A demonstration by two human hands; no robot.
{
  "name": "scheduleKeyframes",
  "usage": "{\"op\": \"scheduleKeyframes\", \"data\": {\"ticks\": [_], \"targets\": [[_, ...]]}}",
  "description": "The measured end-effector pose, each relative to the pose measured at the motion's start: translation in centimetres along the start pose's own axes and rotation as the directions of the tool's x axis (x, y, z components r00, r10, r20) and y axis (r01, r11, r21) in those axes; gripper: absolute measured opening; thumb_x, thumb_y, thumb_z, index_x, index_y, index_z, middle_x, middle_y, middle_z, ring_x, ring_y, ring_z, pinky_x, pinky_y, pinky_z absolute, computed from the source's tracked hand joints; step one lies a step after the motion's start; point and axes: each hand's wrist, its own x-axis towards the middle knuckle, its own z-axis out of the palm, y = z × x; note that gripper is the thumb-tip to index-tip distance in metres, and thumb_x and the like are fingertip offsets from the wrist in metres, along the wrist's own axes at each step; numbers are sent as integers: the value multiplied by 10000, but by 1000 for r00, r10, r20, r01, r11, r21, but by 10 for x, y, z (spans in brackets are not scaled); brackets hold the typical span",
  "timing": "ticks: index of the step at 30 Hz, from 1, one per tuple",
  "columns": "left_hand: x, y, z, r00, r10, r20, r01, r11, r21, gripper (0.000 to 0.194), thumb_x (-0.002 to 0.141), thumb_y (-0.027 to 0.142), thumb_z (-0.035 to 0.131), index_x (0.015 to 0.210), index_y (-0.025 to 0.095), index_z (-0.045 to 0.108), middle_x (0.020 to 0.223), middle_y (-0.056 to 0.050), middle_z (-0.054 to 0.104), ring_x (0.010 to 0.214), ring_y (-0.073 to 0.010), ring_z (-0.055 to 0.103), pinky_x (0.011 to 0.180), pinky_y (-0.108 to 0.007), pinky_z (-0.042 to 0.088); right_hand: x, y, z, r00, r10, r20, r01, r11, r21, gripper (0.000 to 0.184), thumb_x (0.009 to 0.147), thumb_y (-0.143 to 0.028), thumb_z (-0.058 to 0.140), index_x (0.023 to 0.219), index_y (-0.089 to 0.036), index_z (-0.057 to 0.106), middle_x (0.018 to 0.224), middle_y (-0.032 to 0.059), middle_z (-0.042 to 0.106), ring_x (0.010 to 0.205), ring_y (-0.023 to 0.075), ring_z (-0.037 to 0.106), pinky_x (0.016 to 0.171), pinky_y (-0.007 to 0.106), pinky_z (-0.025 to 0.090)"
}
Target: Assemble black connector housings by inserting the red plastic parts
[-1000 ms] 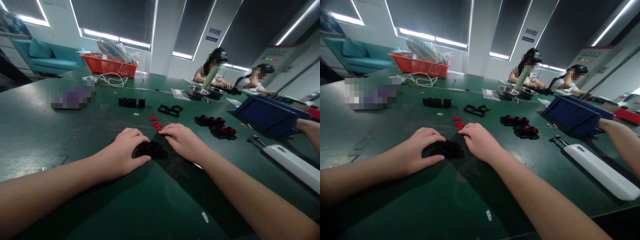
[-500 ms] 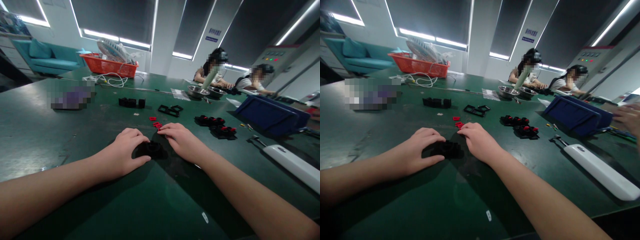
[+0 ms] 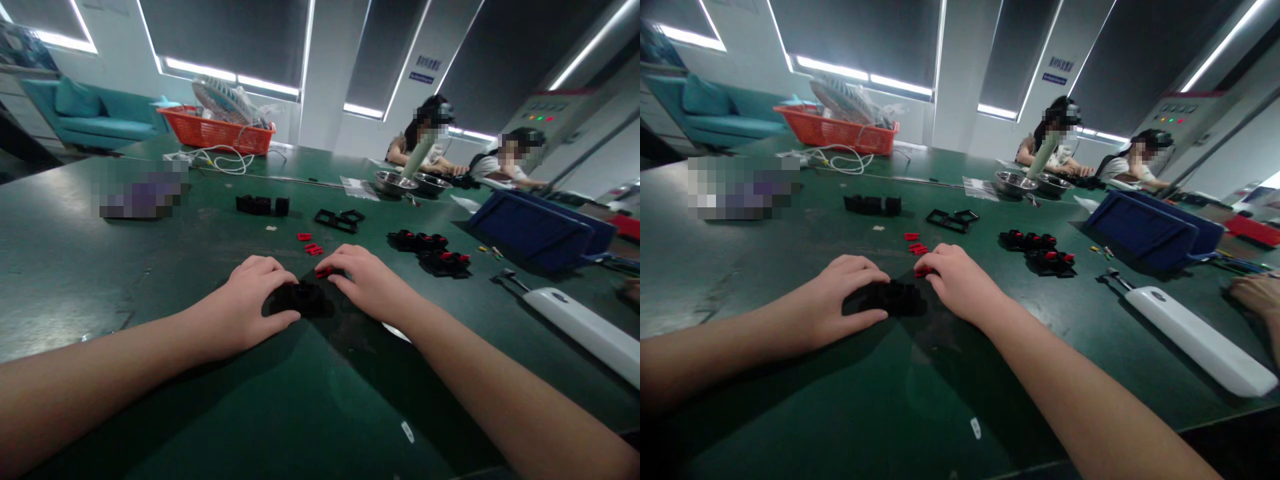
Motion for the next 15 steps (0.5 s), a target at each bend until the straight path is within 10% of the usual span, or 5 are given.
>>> {"op": "scheduleKeyframes", "data": {"ticks": [15], "targets": [[0,0,1,1000,-5,-2,5,1000,-2,373,847,422,615,1122,172,654,1095,-115,613,1126,-318,499,1001,-510,416,-1,-2,-1,999,-23,-26,23,1000,3,212,873,-54,581,990,-122,744,1021,97,738,995,223,643,936,356,473]]}}
